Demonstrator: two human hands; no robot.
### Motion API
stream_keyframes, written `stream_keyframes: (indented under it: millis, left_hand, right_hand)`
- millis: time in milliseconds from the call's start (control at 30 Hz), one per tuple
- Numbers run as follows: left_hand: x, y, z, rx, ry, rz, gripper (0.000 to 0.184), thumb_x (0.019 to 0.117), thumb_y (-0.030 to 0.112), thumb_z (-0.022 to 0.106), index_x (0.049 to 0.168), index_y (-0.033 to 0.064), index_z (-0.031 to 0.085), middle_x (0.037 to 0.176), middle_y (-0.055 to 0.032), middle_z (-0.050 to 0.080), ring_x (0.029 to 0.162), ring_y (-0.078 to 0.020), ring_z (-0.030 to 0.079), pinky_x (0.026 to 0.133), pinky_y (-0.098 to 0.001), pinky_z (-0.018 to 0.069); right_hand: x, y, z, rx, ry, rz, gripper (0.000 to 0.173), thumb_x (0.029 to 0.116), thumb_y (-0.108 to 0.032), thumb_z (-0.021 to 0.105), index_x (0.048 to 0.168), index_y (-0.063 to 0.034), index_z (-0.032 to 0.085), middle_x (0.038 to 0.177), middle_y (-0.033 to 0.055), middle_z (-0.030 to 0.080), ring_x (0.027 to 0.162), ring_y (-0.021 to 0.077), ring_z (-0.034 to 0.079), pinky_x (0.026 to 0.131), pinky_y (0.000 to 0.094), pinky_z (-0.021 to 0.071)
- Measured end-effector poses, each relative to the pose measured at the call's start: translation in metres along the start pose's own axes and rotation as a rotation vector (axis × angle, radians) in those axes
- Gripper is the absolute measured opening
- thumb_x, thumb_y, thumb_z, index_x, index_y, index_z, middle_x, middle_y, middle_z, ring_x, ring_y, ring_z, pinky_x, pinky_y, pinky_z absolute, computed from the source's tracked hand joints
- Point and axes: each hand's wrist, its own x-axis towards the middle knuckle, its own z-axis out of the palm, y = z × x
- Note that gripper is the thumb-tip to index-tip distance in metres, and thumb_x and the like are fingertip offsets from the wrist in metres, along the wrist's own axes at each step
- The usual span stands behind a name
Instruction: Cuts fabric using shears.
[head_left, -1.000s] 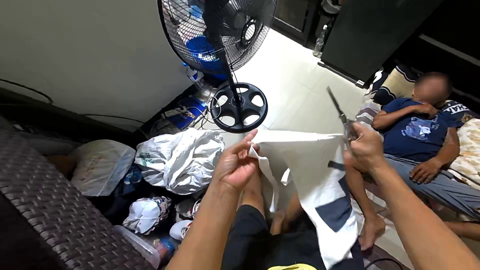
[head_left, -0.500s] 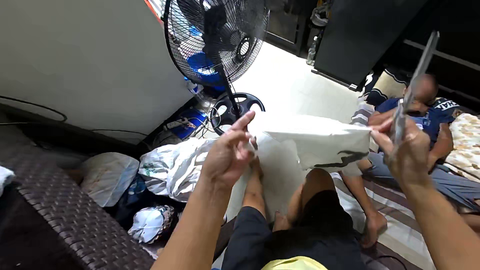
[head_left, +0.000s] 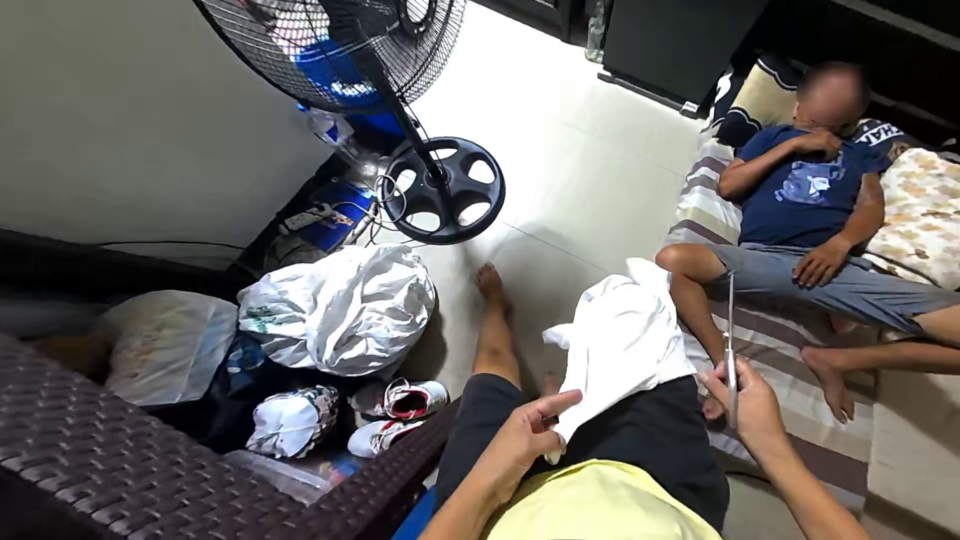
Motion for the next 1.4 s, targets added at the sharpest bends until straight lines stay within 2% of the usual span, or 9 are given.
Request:
stream_keyframes:
  millis: [67,133,267,333,400,467,700,1200,1400]
  left_hand:
    - [0.001,0.002,0.004,0.023,0.043,0.061,0.046,0.0900,-0.003,0.058,0.136,0.0007,0.060,0.120,-0.0022,0.070,0.094,-0.0052,0.068,0.083,-0.0237,0.0564]
    - [0.002,0.002,0.010,0.046,0.107,0.136,0.042,0.0924,-0.002,0.059,0.134,-0.0011,0.062,0.121,-0.0045,0.070,0.097,-0.0066,0.068,0.087,-0.0248,0.0566]
    - [0.005,0.008,0.026,0.095,0.194,0.264,0.056,0.0867,-0.004,0.063,0.142,-0.0009,0.055,0.134,-0.0058,0.063,0.088,-0.0037,0.065,0.079,-0.0212,0.0556]
    - [0.006,0.015,0.033,0.077,0.187,0.313,0.063,0.0849,-0.005,0.063,0.146,-0.0022,0.049,0.141,-0.0060,0.059,0.085,-0.0014,0.064,0.076,-0.0189,0.0540]
    - [0.006,0.022,0.038,0.050,0.185,0.343,0.066,0.0847,-0.006,0.063,0.148,-0.0027,0.046,0.143,-0.0055,0.058,0.085,-0.0013,0.063,0.077,-0.0184,0.0537]
    - [0.004,0.026,0.043,0.030,0.186,0.382,0.066,0.0846,-0.008,0.063,0.148,-0.0042,0.045,0.143,-0.0062,0.058,0.087,-0.0022,0.064,0.078,-0.0190,0.0546]
    - [-0.005,0.030,0.060,-0.105,0.253,0.401,0.068,0.0826,-0.010,0.061,0.148,-0.0073,0.043,0.144,-0.0084,0.057,0.090,-0.0040,0.066,0.080,-0.0197,0.0553]
    - [-0.008,0.026,0.066,-0.182,0.333,0.425,0.078,0.0811,-0.012,0.062,0.153,-0.0091,0.033,0.141,-0.0094,0.057,0.075,-0.0011,0.061,0.069,-0.0159,0.0520]
    - [-0.009,0.025,0.066,-0.202,0.348,0.408,0.081,0.0791,-0.014,0.061,0.154,-0.0086,0.031,0.149,-0.0089,0.051,0.071,0.0008,0.058,0.066,-0.0152,0.0500]
  right_hand:
    - [-0.019,-0.015,-0.010,0.045,-0.149,-0.033,0.028,0.0899,-0.027,0.072,0.094,-0.0020,0.060,0.071,-0.0016,0.058,0.058,0.0058,0.058,0.058,0.0261,0.0529]
    - [-0.043,-0.032,-0.019,0.059,-0.387,0.004,0.039,0.0893,-0.047,0.067,0.092,-0.0086,0.061,0.069,-0.0096,0.052,0.059,-0.0011,0.051,0.057,0.0208,0.0458]
    - [-0.076,-0.041,-0.032,0.148,-0.904,0.126,0.065,0.0886,-0.073,0.056,0.097,-0.0095,0.062,0.073,-0.0109,0.055,0.063,-0.0028,0.052,0.059,0.0186,0.0451]
    - [-0.082,-0.041,-0.039,0.171,-1.055,0.164,0.073,0.0890,-0.079,0.048,0.097,-0.0079,0.062,0.075,-0.0096,0.055,0.064,-0.0023,0.052,0.060,0.0183,0.0444]
    - [-0.084,-0.038,-0.043,0.240,-1.140,0.208,0.076,0.0851,-0.086,0.045,0.094,-0.0131,0.061,0.073,-0.0109,0.056,0.064,-0.0021,0.054,0.059,0.0173,0.0457]
    - [-0.085,-0.037,-0.041,0.309,-1.168,0.233,0.074,0.0831,-0.088,0.046,0.092,-0.0162,0.061,0.072,-0.0112,0.056,0.063,-0.0012,0.055,0.058,0.0171,0.0461]
    - [-0.079,-0.051,-0.010,0.420,-1.169,0.171,0.071,0.0859,-0.084,0.047,0.096,-0.0153,0.060,0.073,-0.0113,0.054,0.063,-0.0021,0.054,0.058,0.0156,0.0454]
    - [-0.089,-0.064,0.023,0.468,-0.981,0.160,0.063,0.0883,-0.079,0.052,0.091,-0.0161,0.057,0.067,-0.0135,0.049,0.056,-0.0052,0.049,0.052,0.0126,0.0411]
    - [-0.091,-0.064,0.024,0.439,-0.933,0.171,0.057,0.0905,-0.073,0.055,0.085,-0.0167,0.058,0.063,-0.0138,0.050,0.052,-0.0051,0.047,0.049,0.0132,0.0395]
